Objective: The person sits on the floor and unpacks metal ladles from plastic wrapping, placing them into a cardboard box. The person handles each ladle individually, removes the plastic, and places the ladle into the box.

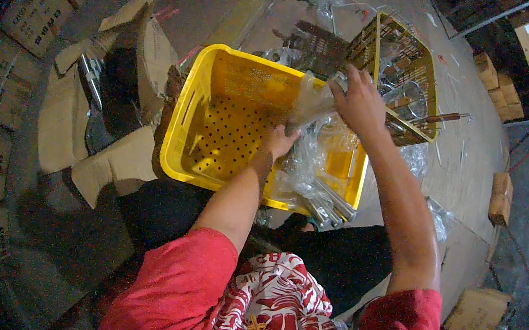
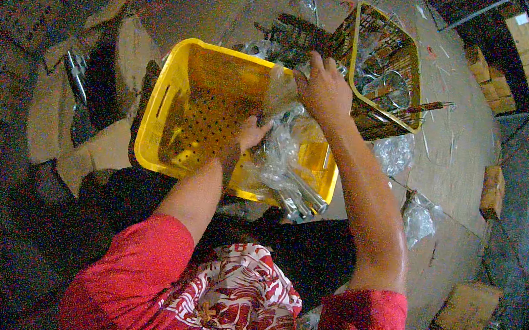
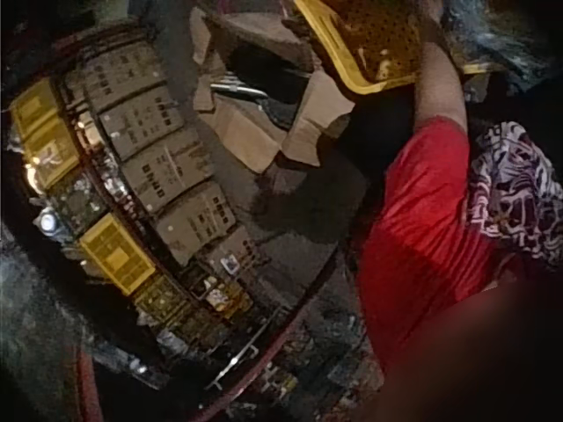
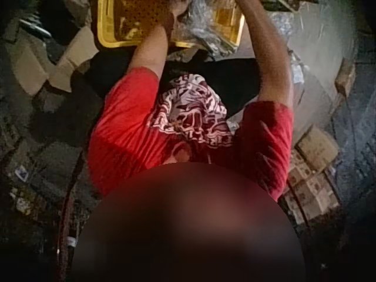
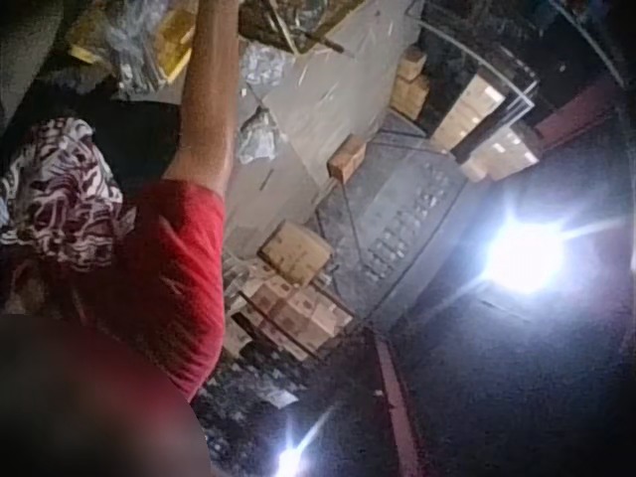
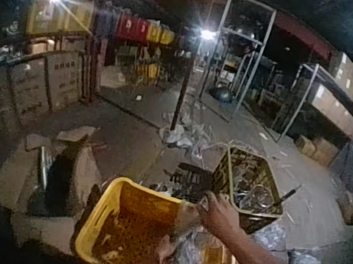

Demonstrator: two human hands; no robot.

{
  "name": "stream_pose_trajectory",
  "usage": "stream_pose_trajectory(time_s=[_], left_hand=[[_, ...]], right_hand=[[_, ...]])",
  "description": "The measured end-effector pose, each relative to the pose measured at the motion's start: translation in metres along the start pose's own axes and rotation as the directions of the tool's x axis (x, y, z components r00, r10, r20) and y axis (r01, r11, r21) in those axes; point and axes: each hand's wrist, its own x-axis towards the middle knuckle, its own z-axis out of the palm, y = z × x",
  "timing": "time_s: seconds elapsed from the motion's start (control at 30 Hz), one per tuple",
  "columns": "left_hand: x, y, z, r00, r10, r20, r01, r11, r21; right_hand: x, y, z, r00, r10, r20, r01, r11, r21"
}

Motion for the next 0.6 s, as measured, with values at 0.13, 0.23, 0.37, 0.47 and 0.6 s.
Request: stream_pose_trajectory(time_s=[0.13,0.23,0.37,0.47,0.6], left_hand=[[0.014,0.004,0.007,0.997,-0.032,-0.071,0.039,0.994,0.101],[0.025,0.004,0.009,0.994,-0.091,-0.061,0.098,0.987,0.126],[0.039,0.005,-0.002,0.984,-0.124,-0.126,0.138,0.984,0.113],[0.048,0.004,-0.002,0.98,-0.19,-0.051,0.195,0.974,0.118],[0.059,-0.005,0.016,0.955,-0.217,-0.204,0.242,0.965,0.104]], right_hand=[[-0.128,-0.005,0.001,0.896,-0.177,0.407,0.174,0.984,0.046],[-0.198,-0.005,0.016,0.824,-0.185,0.535,0.211,0.977,0.013],[-0.205,0.013,0.021,0.764,-0.07,0.641,0.078,0.997,0.016],[-0.203,0.018,0.013,0.762,-0.097,0.64,0.099,0.995,0.033],[-0.206,0.014,0.017,0.779,-0.108,0.618,0.106,0.994,0.04]])
